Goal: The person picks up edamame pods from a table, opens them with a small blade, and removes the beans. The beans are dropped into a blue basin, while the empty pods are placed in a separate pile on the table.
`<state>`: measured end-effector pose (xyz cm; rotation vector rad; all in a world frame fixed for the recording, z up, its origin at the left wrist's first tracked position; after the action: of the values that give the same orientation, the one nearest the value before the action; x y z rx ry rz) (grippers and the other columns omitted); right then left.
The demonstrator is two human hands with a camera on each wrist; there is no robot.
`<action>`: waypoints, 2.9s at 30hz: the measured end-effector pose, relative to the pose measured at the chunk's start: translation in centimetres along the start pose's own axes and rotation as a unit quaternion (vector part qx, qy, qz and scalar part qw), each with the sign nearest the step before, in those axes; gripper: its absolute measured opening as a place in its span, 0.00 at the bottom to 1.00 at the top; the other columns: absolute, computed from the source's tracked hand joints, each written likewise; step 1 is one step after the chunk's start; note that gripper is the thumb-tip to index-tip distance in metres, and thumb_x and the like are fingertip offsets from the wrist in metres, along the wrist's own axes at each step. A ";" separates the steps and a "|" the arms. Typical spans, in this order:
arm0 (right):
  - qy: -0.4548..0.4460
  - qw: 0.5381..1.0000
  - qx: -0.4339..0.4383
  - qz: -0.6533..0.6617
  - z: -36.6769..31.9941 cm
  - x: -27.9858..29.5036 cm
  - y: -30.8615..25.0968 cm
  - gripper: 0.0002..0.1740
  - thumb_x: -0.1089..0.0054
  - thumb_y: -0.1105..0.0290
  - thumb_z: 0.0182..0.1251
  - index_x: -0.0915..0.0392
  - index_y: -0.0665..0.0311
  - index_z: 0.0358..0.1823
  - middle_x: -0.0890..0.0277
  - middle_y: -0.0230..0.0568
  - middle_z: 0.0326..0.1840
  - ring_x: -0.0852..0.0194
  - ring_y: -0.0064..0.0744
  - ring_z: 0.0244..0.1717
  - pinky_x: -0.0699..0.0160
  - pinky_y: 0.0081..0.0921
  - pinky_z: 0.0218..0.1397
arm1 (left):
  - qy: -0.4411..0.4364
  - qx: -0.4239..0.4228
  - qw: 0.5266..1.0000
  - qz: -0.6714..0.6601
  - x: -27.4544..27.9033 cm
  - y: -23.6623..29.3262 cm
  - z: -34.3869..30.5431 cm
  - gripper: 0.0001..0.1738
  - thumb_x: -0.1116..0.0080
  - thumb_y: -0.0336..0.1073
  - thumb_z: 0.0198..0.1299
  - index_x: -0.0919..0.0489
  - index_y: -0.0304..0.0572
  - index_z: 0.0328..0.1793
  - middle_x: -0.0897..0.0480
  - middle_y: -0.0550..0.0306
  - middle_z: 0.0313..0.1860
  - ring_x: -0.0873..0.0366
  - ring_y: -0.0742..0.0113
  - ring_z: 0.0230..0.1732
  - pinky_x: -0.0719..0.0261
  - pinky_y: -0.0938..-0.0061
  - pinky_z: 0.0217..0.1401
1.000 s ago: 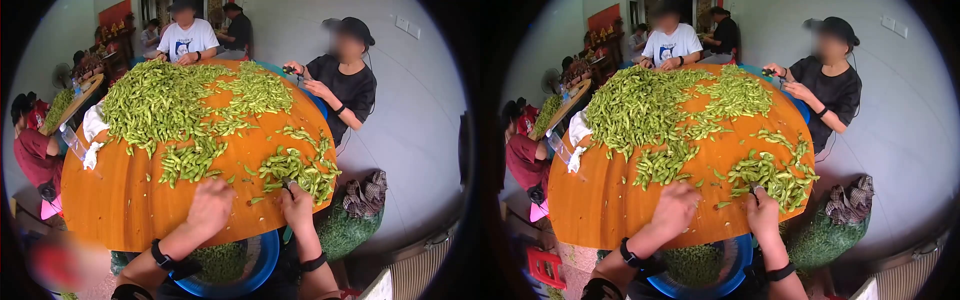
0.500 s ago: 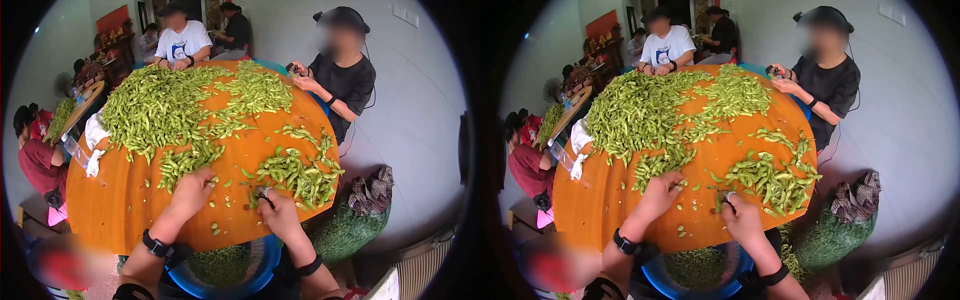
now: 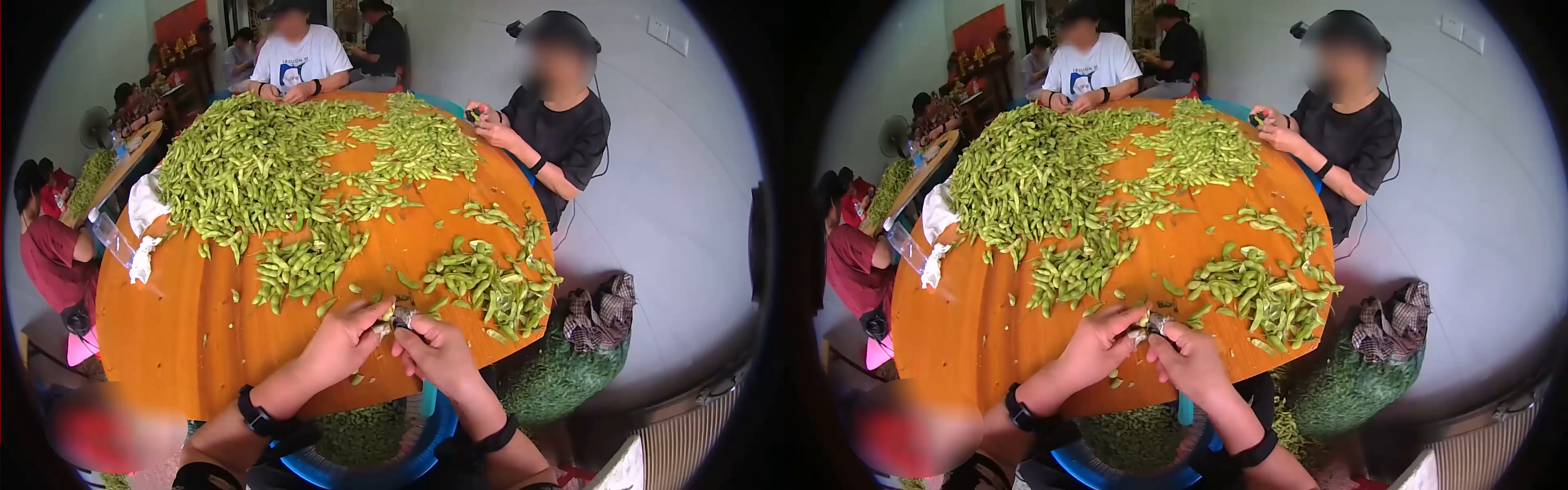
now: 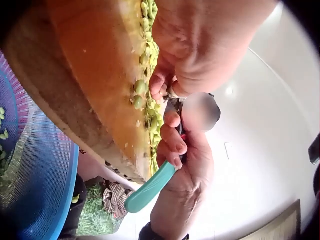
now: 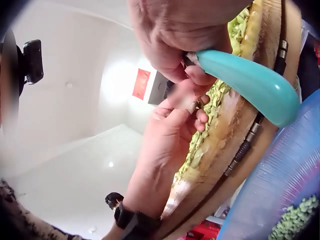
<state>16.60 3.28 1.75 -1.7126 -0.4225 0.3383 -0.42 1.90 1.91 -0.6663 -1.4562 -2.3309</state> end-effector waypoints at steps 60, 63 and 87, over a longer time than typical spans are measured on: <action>0.008 0.981 0.007 0.192 1.3 -1.6 -1.3 0.05 0.47 0.73 0.71 0.22 0.64 0.41 0.24 0.32 0.26 0.37 0.15 0.15 0.43 0.15 0.15 | -0.023 0.161 0.942 -0.295 0.9 -1.9 0.0 0.22 0.45 0.25 0.60 0.28 0.38 0.62 0.19 0.49 0.42 0.19 0.56 0.36 0.21 0.71 0.39; 0.099 0.991 0.085 0.035 1.2 -2.3 -2.3 0.05 0.48 0.74 0.71 0.22 0.64 0.40 0.23 0.32 0.27 0.35 0.15 0.15 0.43 0.14 0.15 | 0.027 0.056 0.987 -0.147 0.9 -1.2 0.2 0.24 0.43 0.24 0.59 0.28 0.39 0.63 0.19 0.51 0.41 0.19 0.58 0.37 0.21 0.72 0.38; -0.087 0.920 -0.106 0.367 2.3 0.0 0.0 0.12 0.43 0.72 0.68 0.25 0.69 0.50 0.25 0.36 0.28 0.35 0.20 0.17 0.42 0.16 0.13 | -0.040 0.149 0.900 -0.407 0.6 -3.3 0.1 0.17 0.59 0.27 0.72 0.27 0.33 0.62 0.17 0.51 0.42 0.18 0.66 0.34 0.18 0.75 0.40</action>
<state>15.62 5.29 1.35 -2.0176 0.0862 1.0240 -2.53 3.42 -0.26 -0.0427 -2.4171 -2.5271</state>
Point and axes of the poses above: each hand's wrist, its own z-axis towards the middle knuckle, its own x-axis out of the back of the hand, y = z × x, the point moved 2 cm from there along z, towards the middle knuckle
